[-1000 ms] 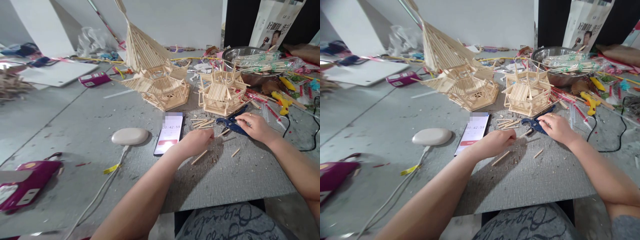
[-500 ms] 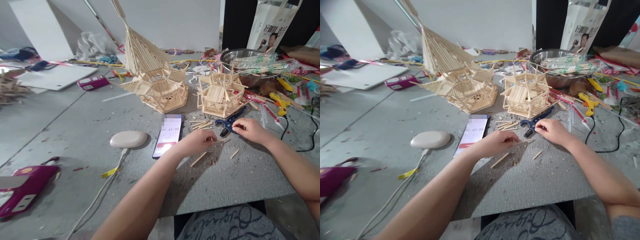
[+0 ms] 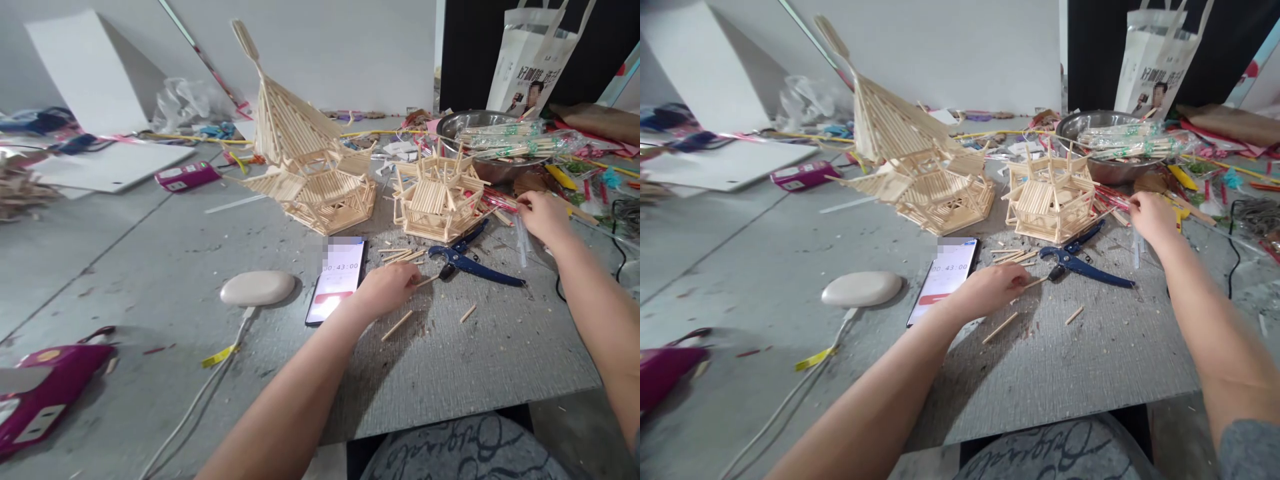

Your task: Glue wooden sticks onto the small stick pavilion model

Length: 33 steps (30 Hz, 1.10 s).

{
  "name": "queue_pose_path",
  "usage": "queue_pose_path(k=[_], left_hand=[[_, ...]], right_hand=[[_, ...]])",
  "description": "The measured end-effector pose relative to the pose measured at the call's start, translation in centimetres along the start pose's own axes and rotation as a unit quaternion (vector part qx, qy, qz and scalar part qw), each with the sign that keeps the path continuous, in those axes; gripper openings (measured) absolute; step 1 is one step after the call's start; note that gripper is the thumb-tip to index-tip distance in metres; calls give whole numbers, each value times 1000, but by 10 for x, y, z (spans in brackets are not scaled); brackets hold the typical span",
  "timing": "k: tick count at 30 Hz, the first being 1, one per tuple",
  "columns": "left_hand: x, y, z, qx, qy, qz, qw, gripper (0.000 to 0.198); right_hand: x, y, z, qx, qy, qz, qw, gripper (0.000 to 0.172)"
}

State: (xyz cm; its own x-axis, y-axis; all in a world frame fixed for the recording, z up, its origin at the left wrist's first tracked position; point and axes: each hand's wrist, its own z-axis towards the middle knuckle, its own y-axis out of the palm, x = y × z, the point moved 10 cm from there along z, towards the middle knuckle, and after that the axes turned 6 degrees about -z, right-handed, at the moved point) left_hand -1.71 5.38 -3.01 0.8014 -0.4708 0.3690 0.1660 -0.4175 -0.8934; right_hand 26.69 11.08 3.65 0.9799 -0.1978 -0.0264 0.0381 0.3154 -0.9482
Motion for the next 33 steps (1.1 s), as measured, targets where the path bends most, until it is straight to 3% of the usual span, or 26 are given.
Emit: queue_pose_path(k=[2, 7, 10, 17, 24, 28, 33], left_hand=[[1, -4, -1, 24, -1, -1, 1000, 22], [5, -15, -3, 78, 0, -20, 997, 22], [11, -19, -3, 99, 25, -32, 994, 18], [14, -15, -2, 92, 32, -36, 995, 18], [18, -16, 0, 96, 42, -46, 993, 19], [27, -27, -1, 125, 91, -71, 985, 18], [44, -44, -9, 139, 143, -99, 975, 18]], right_hand=[[2, 9, 14, -25, -5, -53, 998, 27], [0, 55, 32, -151, -16, -149, 977, 29], [-1, 65, 36, -180, -18, -161, 970, 29], [6, 59, 56, -162, 3, -164, 973, 39], [2, 80, 63, -177, -1, -172, 969, 36], [-2, 66, 66, -170, -7, -182, 968, 34], [6, 13, 47, -153, 20, -182, 971, 34]])
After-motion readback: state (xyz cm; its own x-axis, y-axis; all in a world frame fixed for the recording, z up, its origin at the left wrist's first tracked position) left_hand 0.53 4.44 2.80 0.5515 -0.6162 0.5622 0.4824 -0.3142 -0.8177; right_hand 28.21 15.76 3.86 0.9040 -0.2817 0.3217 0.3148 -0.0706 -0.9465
